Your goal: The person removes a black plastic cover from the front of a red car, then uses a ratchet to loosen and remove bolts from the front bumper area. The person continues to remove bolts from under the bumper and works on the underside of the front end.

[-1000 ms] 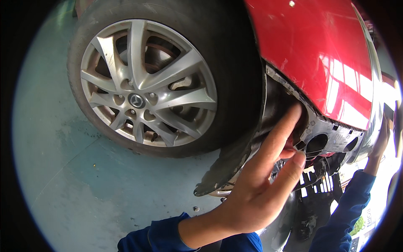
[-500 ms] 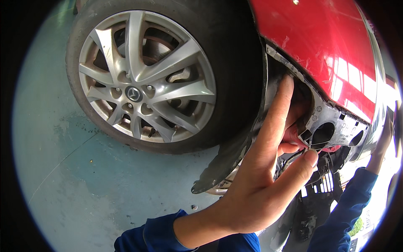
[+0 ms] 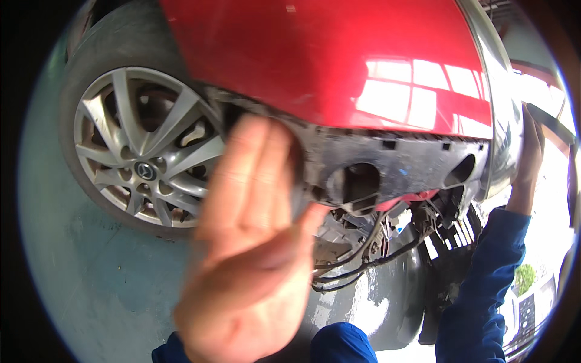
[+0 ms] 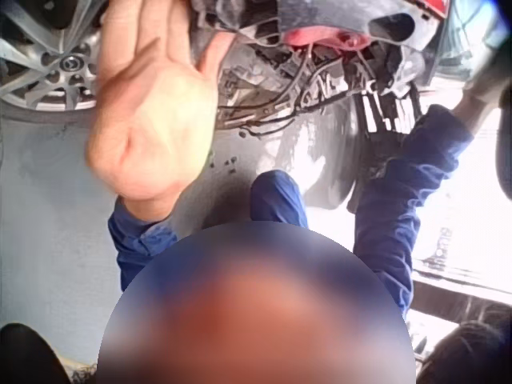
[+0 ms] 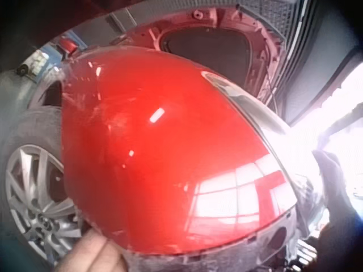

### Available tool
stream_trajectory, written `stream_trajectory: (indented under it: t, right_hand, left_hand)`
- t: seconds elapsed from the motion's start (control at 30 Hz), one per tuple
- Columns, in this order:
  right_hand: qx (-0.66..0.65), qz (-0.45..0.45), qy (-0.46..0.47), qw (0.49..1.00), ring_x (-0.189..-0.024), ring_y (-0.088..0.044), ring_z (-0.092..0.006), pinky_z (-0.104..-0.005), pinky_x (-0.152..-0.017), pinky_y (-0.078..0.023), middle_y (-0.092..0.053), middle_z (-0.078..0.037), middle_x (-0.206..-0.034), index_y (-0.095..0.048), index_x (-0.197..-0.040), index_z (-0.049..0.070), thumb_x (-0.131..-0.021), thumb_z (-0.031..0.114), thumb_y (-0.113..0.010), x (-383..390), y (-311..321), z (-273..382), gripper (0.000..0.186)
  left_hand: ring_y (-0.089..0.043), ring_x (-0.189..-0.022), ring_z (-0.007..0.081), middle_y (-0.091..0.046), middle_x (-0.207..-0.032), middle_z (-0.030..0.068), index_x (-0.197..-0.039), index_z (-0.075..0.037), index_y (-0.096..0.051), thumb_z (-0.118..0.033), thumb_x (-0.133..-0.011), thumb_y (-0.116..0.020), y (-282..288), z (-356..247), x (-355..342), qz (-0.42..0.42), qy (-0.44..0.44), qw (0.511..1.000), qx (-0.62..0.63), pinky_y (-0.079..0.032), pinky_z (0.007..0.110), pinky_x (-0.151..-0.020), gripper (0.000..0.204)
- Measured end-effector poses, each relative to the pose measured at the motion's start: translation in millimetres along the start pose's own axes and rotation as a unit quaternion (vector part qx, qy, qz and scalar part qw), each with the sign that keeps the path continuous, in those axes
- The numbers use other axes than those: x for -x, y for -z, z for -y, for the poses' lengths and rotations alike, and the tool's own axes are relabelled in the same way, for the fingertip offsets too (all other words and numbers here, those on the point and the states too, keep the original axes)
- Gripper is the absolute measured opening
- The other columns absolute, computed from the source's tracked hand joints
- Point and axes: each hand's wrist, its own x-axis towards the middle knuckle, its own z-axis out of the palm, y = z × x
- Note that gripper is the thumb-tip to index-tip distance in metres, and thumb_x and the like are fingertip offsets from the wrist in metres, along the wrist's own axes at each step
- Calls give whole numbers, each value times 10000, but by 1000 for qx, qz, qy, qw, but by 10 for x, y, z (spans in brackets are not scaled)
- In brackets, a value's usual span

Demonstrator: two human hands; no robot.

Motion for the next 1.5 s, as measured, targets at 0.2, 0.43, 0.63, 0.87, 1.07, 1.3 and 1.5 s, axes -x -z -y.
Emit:
stream_trajectory:
  t: [0.2,0.43,0.63,0.87,1.07,1.3,1.5]
  right_hand:
    - [45,0,-22,999,-977,-645,-184,-248,-889,-448,-683,-139,-1101,-638,-1208,-34,-936,238,-536,36,-70,242,397]
    - [-10,-8,-39,999,-1031,-645,-199,-250,-923,-446,-674,-154,-1147,-635,-1219,-22,-934,227,-540,79,-103,288,391]
    - [-39,12,-86,995,-930,-650,-175,-243,-848,-462,-702,-126,-1032,-664,-1171,-23,-940,251,-547,106,-111,326,377]
    - [-59,-3,-46,997,-896,-625,-158,-237,-833,-450,-690,-98,-977,-668,-1151,-24,-965,283,-544,268,-145,333,380]
    - [82,-113,188,972,-980,-632,-253,-338,-872,-468,-656,-145,-1078,-638,-1117,0,-973,252,-503,1467,-22,427,320]
    - [-123,730,-54,670,-864,-667,-353,-450,-722,-541,-663,-166,-966,-637,-1063,43,-873,254,-560,4514,-628,789,294]
    - [-57,863,-81,495,-1005,-632,-406,-489,-858,-510,-669,-206,-1052,-652,-1069,50,-890,364,-519,5003,-569,510,385]
  left_hand:
    - [-193,-1449,236,-228,-1566,112,-1518,7,-131,-245,-922,-424,-355,-193,52,-164,64,984,-38,-205,501,-1136,710]
    - [-253,-1402,239,-304,-1491,130,-1464,57,-218,-262,-927,-428,-418,-277,-96,-174,122,974,-82,-188,507,-1119,659]
    - [-440,-1232,206,-524,-1268,128,-1273,29,-492,-225,-897,-480,-495,-259,-194,-196,116,968,-108,-280,435,-1062,454]
    - [-523,-1135,218,-578,-1222,132,-1163,14,-541,-244,-910,-552,-581,-78,-209,-314,11,926,-208,-364,338,-988,362]
    - [-535,-1114,227,-588,-1169,137,-1092,18,-547,-200,-912,-541,-500,-113,-224,-267,26,917,-295,-368,356,-980,283]
    - [-528,-1118,219,-591,-1167,126,-1075,14,-549,-196,-911,-548,-554,22,-158,-286,-20,889,-356,-353,358,-986,267]
    - [-527,-1076,165,-598,-1145,67,-1077,-29,-560,-193,-925,-553,-527,41,-175,-254,1,881,-400,-354,332,-897,224]
